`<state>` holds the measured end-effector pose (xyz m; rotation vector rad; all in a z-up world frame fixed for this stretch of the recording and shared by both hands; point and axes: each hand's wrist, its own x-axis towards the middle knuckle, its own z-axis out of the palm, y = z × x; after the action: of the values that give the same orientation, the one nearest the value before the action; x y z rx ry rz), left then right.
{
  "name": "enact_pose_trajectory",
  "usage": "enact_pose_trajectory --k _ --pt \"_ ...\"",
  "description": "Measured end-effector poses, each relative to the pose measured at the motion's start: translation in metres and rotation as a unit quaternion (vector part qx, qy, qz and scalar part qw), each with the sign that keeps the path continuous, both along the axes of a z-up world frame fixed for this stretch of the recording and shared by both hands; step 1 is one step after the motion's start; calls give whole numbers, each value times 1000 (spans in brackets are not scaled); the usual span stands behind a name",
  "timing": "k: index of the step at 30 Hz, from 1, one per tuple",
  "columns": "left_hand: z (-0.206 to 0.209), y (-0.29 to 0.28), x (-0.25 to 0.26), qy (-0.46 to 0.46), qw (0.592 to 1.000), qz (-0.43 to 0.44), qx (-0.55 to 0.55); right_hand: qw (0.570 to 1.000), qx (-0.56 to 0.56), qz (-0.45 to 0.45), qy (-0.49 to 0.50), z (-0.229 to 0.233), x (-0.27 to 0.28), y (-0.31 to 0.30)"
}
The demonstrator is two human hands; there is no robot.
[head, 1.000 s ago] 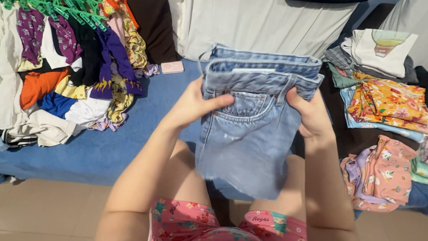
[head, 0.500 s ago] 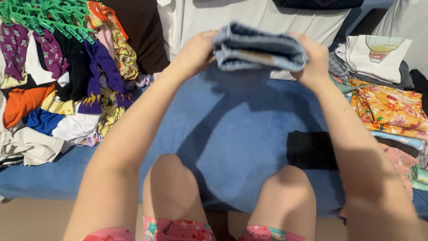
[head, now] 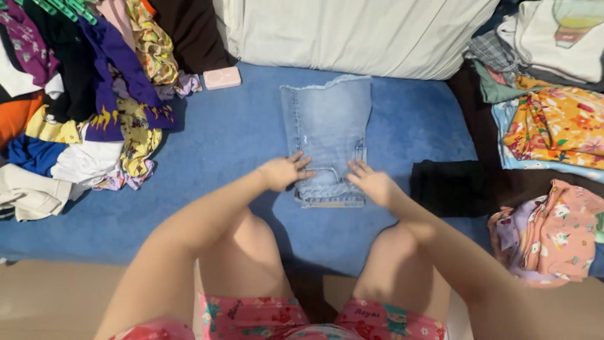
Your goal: The person folds a pair of light green shorts, then a white t-shirt, and places them in a stack. Next, they remove a denim skirt from a hanger, button it, fold it, and set it aside. Finally, they remove several socks from green hangers and fold each pair by hand.
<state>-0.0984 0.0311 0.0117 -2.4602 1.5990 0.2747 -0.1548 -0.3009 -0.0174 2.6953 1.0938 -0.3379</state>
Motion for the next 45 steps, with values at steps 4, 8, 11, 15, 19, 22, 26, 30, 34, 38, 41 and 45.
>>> enact_pose_trajectory --k 4,8,11,15,19,22,26,30,34,38,41,45 --pt "21 11 -11 -37 999 2 28 992 -37 -55 -109 39 -11 13" --pt "-13 19 11 -175 979 -64 -84 973 -103 -38 -203 55 3 4" --pt "-27 15 18 -189 975 -72 -96 963 -110 10 -245 36 21 -1" --pt "-46 6 38 -178 976 -79 -94 956 -131 64 -255 7 53 -6" --pt "-5 -17 43 -146 985 -74 -52 971 10 80 -226 22 83 12" --pt "10 -35 57 -6 1000 -8 10 988 -66 57 -128 47 91 32" --pt "-90 -41 166 260 963 66 -22 998 -52 -3 21 45 95 28" --pt "-27 -85 154 227 938 28 -259 999 1 3 -44 25 89 24" --pt "-40 -125 143 112 965 -16 -238 995 77 -58 11 -8 90 6" --pt "-24 -114 181 27 986 2 -166 993 108 -13 -51 24 87 18" --pt "-45 -124 223 6 945 179 -272 986 157 -31 -37 26 86 21" --pt "-25 -154 222 48 927 349 -127 986 161 -43 5 22 89 19"
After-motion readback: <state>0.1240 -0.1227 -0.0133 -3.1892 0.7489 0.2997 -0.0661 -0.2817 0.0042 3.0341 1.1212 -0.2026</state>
